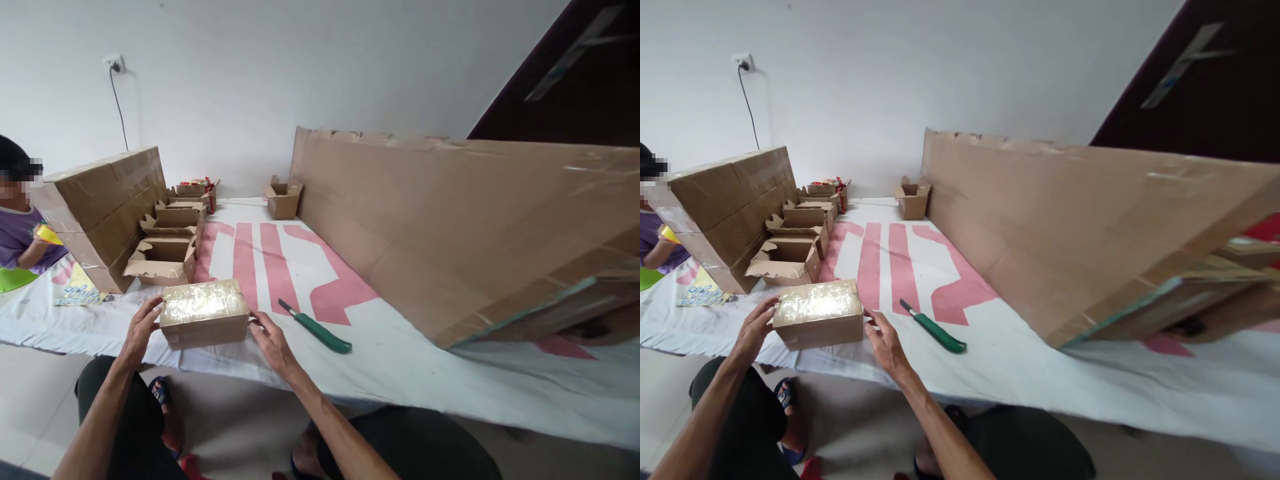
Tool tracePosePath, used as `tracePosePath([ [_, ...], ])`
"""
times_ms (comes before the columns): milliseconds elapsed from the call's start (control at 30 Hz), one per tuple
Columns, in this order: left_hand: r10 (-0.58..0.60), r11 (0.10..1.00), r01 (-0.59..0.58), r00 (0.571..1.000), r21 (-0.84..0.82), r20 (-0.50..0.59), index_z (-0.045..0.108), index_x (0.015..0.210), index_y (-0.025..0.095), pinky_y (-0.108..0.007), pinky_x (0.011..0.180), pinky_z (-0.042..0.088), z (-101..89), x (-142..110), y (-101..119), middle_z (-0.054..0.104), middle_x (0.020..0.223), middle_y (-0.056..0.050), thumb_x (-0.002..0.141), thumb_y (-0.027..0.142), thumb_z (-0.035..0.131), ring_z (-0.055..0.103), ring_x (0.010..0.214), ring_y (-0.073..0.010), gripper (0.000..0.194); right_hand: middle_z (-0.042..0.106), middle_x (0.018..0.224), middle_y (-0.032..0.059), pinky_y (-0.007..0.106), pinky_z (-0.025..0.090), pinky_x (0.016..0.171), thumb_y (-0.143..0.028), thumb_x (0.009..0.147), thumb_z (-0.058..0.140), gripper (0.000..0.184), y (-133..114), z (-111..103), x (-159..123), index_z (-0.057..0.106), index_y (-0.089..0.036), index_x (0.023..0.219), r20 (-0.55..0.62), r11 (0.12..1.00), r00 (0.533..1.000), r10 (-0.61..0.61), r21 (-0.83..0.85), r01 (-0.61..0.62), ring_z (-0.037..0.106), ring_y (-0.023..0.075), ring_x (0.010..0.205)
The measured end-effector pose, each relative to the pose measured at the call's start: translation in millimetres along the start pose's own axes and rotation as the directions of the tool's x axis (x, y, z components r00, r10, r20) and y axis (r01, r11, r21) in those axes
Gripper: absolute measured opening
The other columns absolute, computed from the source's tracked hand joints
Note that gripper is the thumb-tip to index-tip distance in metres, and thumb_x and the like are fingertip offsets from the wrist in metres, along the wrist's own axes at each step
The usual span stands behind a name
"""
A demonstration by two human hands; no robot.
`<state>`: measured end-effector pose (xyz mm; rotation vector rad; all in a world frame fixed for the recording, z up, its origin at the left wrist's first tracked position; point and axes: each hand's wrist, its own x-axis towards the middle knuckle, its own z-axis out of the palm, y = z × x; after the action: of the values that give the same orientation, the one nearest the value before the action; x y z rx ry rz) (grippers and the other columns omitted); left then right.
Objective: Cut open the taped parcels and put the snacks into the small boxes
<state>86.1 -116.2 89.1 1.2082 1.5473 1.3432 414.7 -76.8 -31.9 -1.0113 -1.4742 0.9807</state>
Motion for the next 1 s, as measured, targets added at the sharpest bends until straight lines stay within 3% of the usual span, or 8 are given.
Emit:
tracePosePath([
  [300,0.000,0.998,0.002,0.999,-0.058,0.050,0.080,0.124,0.023,-0.043,0.090,0.065,-1.1,4,1,0.083,0.128,-0.014,0.069,0.060,0.092,0.078,0.118,-0.0382,0.068,0.081,0.123,0.0127,0.040,0.066,0.093,-0.045,0.103,0.060,0.043,11,8,-18,0.075,-0.023,0.136,0.044,0.997,0.998,-0.042,-0.056,0.044,0.079,0.0284,0.103],
  [467,0.041,0.998,-0.037,0.995,-0.050,0.090,0.080,0.119,0.022,-0.039,0.086,0.063,4.9,6,8,0.084,0.121,-0.013,0.068,0.057,0.094,0.079,0.110,-0.0352,0.063,0.079,0.116,0.0112,0.040,0.066,0.089,-0.043,0.101,0.062,0.040,18,12,-22,0.074,-0.023,0.133,-0.025,0.993,0.997,-0.068,-0.100,0.065,0.076,0.0288,0.099],
  [700,0.036,0.991,-0.016,0.988,-0.131,0.147,0.082,0.101,0.020,-0.033,0.075,0.060,20.1,27,7,0.085,0.096,-0.008,0.062,0.053,0.099,0.078,0.084,-0.0252,0.054,0.076,0.118,0.0119,0.041,0.064,0.088,-0.044,0.102,0.060,0.037,14,11,-21,0.072,-0.024,0.130,-0.123,0.989,0.992,-0.038,-0.144,0.020,0.072,0.0287,0.101],
  [800,0.081,0.989,-0.056,0.980,-0.134,0.184,0.083,0.100,0.020,-0.032,0.076,0.061,24.7,41,6,0.086,0.099,-0.008,0.062,0.050,0.102,0.078,0.087,-0.0250,0.053,0.074,0.118,0.0105,0.039,0.064,0.088,-0.041,0.099,0.060,0.038,15,9,-16,0.071,-0.025,0.132,-0.150,0.990,0.989,-0.019,-0.142,-0.002,0.071,0.0279,0.103],
  [1000,0.191,0.980,-0.174,0.961,-0.100,0.202,0.081,0.093,0.020,-0.037,0.097,0.064,31.8,62,6,0.087,0.113,-0.008,0.055,0.046,0.107,0.078,0.112,-0.0300,0.053,0.073,0.118,0.0089,0.036,0.063,0.085,-0.034,0.098,0.063,0.035,19,4,-7,0.072,-0.024,0.131,-0.148,0.987,0.988,-0.041,-0.162,0.016,0.070,0.0261,0.101],
])
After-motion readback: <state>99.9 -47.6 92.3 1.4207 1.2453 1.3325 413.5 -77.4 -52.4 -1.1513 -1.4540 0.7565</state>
